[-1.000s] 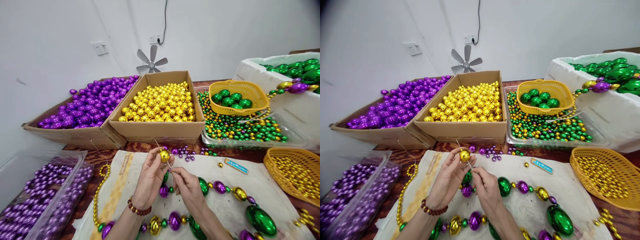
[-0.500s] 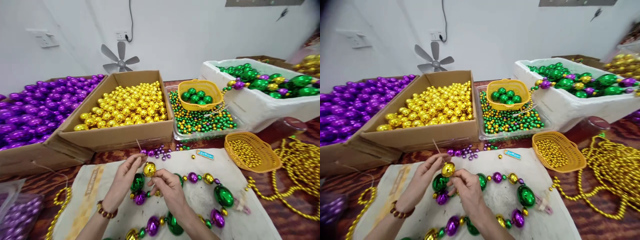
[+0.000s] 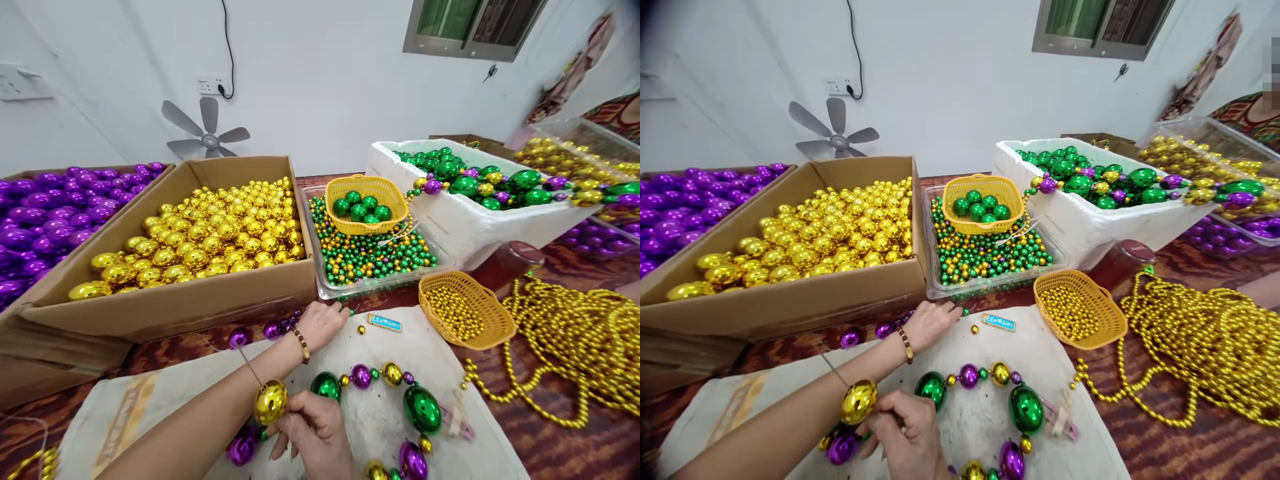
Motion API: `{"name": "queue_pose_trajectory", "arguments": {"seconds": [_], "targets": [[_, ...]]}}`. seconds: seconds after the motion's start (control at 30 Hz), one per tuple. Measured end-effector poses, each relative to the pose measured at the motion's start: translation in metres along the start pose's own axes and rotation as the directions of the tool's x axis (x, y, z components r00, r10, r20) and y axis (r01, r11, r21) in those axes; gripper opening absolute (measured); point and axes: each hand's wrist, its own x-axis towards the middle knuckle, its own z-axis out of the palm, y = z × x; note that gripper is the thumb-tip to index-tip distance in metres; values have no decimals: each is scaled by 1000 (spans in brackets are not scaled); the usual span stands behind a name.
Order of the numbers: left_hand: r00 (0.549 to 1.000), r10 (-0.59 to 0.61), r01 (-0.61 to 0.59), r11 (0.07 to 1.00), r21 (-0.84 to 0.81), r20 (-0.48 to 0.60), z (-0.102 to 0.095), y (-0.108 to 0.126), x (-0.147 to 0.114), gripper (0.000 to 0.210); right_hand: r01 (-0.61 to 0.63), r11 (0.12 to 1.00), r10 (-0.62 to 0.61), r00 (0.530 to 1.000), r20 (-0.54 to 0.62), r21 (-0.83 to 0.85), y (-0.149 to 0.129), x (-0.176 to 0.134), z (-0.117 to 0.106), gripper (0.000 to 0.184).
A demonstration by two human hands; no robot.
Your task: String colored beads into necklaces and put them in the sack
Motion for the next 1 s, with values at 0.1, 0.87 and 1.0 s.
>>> {"name": "queue_pose_trajectory", "arguments": {"seconds": [0.1, 0.87, 1.0], "targets": [[999, -44, 44, 999, -14, -14, 15, 1, 17, 24, -15, 1000, 15, 1000, 13, -15, -1, 2, -1, 21], [711, -692, -292, -454, -842, 126, -70, -18, -177, 24, -64, 977, 68, 998, 12, -203, -18, 3, -1, 28], [679, -720, -357, -496, -791, 146, -67, -21, -184, 19, -63, 964, 79, 995, 53, -260, -21, 2, 2, 27]]}}
